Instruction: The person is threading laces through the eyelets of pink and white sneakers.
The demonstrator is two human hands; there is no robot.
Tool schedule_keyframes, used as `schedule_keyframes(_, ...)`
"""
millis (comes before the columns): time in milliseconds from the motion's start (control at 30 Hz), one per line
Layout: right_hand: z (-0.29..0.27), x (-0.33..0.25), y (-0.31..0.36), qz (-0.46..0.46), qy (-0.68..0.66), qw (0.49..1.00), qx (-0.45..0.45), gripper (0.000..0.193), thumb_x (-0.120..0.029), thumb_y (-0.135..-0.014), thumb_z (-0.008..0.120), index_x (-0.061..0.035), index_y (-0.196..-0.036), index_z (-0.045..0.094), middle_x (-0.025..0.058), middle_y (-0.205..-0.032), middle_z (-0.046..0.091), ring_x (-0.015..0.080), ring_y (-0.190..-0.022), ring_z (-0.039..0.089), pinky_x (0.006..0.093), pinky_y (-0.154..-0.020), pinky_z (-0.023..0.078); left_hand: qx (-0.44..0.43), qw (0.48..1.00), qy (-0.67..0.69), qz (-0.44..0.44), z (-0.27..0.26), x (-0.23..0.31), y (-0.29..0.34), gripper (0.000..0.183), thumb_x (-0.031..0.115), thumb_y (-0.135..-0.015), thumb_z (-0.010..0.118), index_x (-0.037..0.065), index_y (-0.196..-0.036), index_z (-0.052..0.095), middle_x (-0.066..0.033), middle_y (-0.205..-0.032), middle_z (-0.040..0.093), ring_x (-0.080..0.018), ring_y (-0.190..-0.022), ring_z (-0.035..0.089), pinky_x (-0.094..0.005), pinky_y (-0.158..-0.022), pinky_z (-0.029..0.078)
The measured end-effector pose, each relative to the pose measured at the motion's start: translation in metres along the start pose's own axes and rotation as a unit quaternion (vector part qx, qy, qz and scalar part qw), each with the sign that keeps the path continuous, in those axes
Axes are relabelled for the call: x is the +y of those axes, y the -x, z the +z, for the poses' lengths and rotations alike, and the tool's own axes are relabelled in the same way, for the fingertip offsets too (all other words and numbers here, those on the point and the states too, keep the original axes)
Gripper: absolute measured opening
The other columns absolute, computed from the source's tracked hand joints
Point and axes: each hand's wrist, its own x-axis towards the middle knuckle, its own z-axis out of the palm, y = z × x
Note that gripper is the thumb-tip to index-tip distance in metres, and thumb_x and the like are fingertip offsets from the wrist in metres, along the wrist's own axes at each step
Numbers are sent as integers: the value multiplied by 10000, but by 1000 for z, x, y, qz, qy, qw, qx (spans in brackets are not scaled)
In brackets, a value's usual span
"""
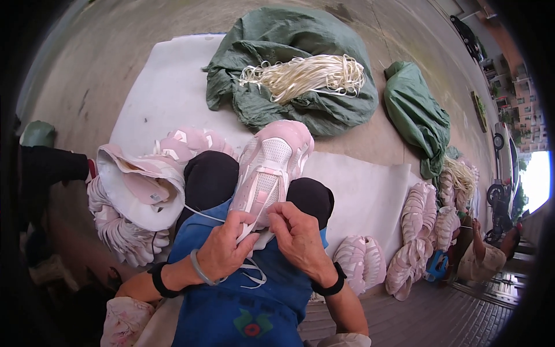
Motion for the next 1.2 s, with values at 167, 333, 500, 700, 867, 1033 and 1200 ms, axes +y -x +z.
schedule_keyframes(167, 6, 1, 0, -35, 6, 999, -19, 124, -63, -933, 558, 27, -990, 622, 96, -716, 620, 108, -635, 574, 268, -596, 477, -22, 999, 35, 23, -8, 7, -2, 149, 99, -948, 546, -6, -1049, 517, -160, -719, 614, -299, -624, 643, -352, -578, 490)
schedule_keyframes(333, 11, -2, -4, -37, -12, 999, -9, 147, -73, -953, 517, 25, -992, 620, 105, -701, 600, 120, -613, 548, 275, -586, 470, -24, 992, 13, 120, -5, 11, -6, 129, 99, -971, 508, -17, -952, 558, -146, -719, 601, -284, -648, 633, -331, -589, 486)
schedule_keyframes(500, 13, 7, -14, -16, -54, 998, -36, 166, -87, -968, 485, 27, -971, 605, 107, -682, 577, 137, -594, 537, 286, -582, 467, -79, 991, 41, 98, -5, 16, -6, 116, 90, -954, 530, -16, -918, 561, -141, -717, 576, -297, -634, 602, -342, -579, 470)
schedule_keyframes(700, 4, 3, -5, -29, -56, 992, 110, 200, -160, -959, 529, 21, -969, 613, 147, -660, 579, 196, -580, 575, 318, -594, 475, -101, 987, -62, 113, -7, 19, -5, 130, 99, -903, 579, 7, -856, 500, -177, -789, 560, -393, -674, 575, -446, -555, 447)
schedule_keyframes(867, 4, -1, -17, -84, 62, 993, -51, 219, -170, -915, 613, 40, -968, 646, 77, -680, 609, 91, -589, 512, 262, -556, 452, -107, 982, -84, 129, 1, 8, -3, 92, 91, -889, 575, 3, -899, 550, -191, -891, 584, -391, -729, 594, -432, -602, 480)
schedule_keyframes(1033, -5, 11, -16, -28, -117, 989, -87, 171, -145, -913, 614, 17, -902, 669, 19, -765, 574, 87, -661, 531, 240, -625, 442, -126, 988, -49, 76, -22, 6, -3, 119, 81, -905, 524, 2, -858, 599, -217, -1041, 595, -332, -874, 617, -395, -761, 499)
schedule_keyframes(1200, -26, 15, -4, -39, -396, 916, 45, 189, -98, -939, 500, 33, -840, 593, 75, -860, 594, 155, -794, 571, 275, -795, 469, -41, 895, 417, -152, -62, -28, 8, 334, 172, -965, 403, 41, -671, 491, -176, -1137, 587, -269, -1098, 562, -408, -1002, 432)
